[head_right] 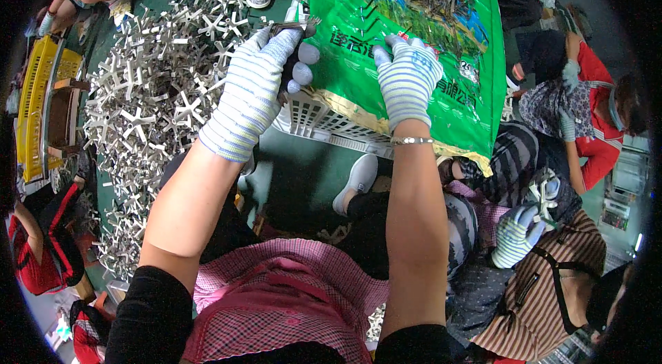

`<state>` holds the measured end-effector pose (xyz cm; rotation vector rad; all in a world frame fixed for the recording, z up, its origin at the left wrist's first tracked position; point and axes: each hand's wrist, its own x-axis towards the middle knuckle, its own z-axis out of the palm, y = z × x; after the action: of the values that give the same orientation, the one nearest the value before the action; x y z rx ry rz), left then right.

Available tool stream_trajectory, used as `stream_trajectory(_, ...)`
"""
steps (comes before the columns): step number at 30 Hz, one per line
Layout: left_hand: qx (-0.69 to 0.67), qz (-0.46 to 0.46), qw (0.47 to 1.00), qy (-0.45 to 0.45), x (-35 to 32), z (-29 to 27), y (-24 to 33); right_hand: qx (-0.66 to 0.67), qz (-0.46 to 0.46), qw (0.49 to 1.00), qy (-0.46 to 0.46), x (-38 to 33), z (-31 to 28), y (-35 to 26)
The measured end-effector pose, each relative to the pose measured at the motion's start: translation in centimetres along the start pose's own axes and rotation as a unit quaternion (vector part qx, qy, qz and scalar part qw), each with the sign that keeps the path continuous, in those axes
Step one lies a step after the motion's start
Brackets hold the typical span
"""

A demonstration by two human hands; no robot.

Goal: Inspecting and sorting small star-shaped components in a manufacturing setting.

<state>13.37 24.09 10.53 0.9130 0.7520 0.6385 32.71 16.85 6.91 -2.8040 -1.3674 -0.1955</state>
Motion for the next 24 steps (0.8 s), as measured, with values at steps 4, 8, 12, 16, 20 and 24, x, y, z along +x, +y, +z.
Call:
stream_trajectory(4, -0.006, 0.000, 1.000, -0.004, -0.2, 0.1, 0.3, -0.020, 0.018, 0.999, -0.017, 0.7, 0.2, -1.2)
stream_trajectory(8, -0.011, 0.013, 1.000, -0.004, -0.3, -0.3, 0.5, -0.026, 0.008, 0.999, -0.024, 0.6, -0.5, -1.8)
stream_trajectory(12, 0.004, 0.001, 1.000, 0.006, -0.3, -0.7, 1.0, -0.001, -0.010, 1.000, 0.005, -0.6, -1.5, -0.5)
stream_trajectory(16, -0.005, 0.016, 1.000, 0.012, -0.5, -0.8, 1.5, 0.170, 0.057, 0.984, -0.020, -1.4, -1.9, 0.7)
stream_trajectory(20, -0.015, 0.016, 1.000, -0.007, -0.1, -0.4, 0.9, 0.276, 0.035, 0.960, 0.037, -1.1, 0.6, 1.7)
stream_trajectory(24, -0.014, 0.025, 1.000, -0.005, -0.1, -0.3, 0.7, 0.067, -0.095, 0.993, 0.026, -0.1, 1.1, -0.1)
